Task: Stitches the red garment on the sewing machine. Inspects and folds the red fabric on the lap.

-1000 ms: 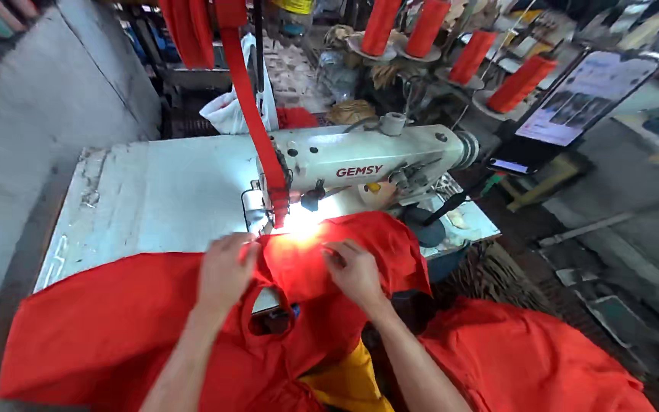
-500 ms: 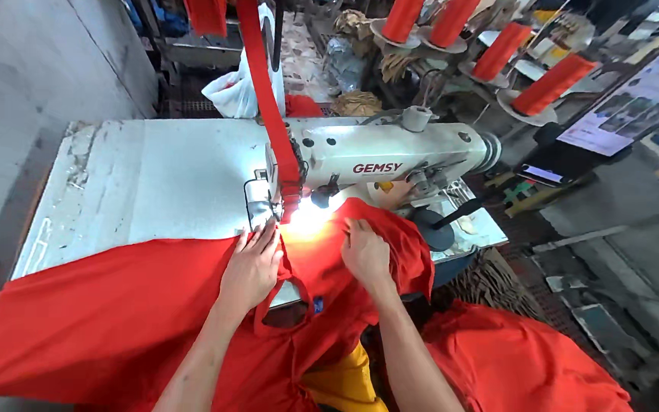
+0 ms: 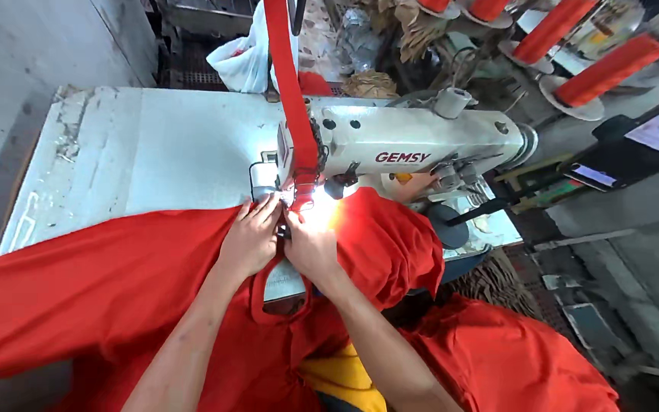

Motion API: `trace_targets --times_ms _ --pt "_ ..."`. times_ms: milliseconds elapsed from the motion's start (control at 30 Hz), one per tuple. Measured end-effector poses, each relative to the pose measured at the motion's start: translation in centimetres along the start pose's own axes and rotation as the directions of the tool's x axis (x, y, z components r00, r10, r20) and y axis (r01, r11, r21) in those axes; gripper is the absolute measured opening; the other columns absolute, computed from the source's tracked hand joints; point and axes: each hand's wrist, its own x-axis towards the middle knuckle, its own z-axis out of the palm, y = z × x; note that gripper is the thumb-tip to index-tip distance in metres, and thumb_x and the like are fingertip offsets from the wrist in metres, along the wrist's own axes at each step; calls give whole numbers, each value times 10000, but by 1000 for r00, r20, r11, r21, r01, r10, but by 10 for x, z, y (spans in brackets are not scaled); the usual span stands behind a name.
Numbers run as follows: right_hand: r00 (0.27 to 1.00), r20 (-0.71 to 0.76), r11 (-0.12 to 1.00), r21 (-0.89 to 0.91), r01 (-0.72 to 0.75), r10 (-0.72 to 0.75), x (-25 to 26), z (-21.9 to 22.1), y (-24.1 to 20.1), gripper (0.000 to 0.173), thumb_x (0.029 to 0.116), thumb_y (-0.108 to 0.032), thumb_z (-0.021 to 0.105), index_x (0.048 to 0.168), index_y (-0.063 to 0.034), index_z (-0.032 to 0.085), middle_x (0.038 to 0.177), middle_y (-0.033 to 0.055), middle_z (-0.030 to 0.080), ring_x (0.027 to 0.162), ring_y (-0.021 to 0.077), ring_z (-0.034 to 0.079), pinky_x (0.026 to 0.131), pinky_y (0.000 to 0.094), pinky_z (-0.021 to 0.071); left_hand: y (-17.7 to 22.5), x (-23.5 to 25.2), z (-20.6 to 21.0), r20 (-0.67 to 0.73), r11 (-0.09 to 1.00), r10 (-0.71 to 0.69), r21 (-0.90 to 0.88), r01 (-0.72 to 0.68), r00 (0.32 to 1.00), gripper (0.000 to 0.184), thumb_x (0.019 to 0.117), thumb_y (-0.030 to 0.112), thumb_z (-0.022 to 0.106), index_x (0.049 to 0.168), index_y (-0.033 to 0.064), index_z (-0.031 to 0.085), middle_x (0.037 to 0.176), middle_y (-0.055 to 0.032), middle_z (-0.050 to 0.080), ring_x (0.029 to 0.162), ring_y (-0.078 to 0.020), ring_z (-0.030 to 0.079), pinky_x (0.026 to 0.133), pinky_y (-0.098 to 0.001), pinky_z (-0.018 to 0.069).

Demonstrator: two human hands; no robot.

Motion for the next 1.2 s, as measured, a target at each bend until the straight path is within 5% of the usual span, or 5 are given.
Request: trace_targets --times_ms 233,467,633,967,1200 --pt "998 57 997 66 35 -39 -17 -6 8 392 921 -214 610 1303 -225 697 1029 77 735 797 277 720 600 476 553 -14 16 0 25 999 -36 -15 37 999 474 1097 287 326 1428 62 582 1564 -81 497 1509 -224 378 1263 -551 190" --pt "993 107 991 130 39 -53 -7 -15 16 314 951 -195 602 1236 -216 730 1068 62 751 879 292 731 672 519 567 -15 40 -8 -116 991 -136 6 137 984 341 1044 153 477 1296 20 664 1491 -169 553 1462 -363 431 1209 -636 261" --pt "994 86 965 261 37 -62 4 -9 30 284 947 -218 628 1203 -209 749 1157 48 749 1114 266 695 913 531 558 49 -8 -28 -117 778 -457 -533 333 882 278 1068 183 489 1256 24 617 1107 -117 693 951 -193 702 854 -409 603" --pt "994 -64 750 661 -20 83 -40 -14 62 309 1044 -342 563 1096 -84 725 759 -15 665 631 65 588 604 268 507 61 -52 -5 -50 943 -127 -317 105 991 326 1018 380 574 1015 100 742 1115 -119 672 1126 -297 615 998 -418 501" --pt "986 81 861 502 83 -143 -70 -32 67 509 1044 -525 481 1370 -172 649 1158 18 741 941 134 716 788 420 598 60 -53 -14 -59 902 -205 -398 166 977 351 1073 306 453 1060 48 691 1131 -121 668 1135 -251 621 1028 -391 490"
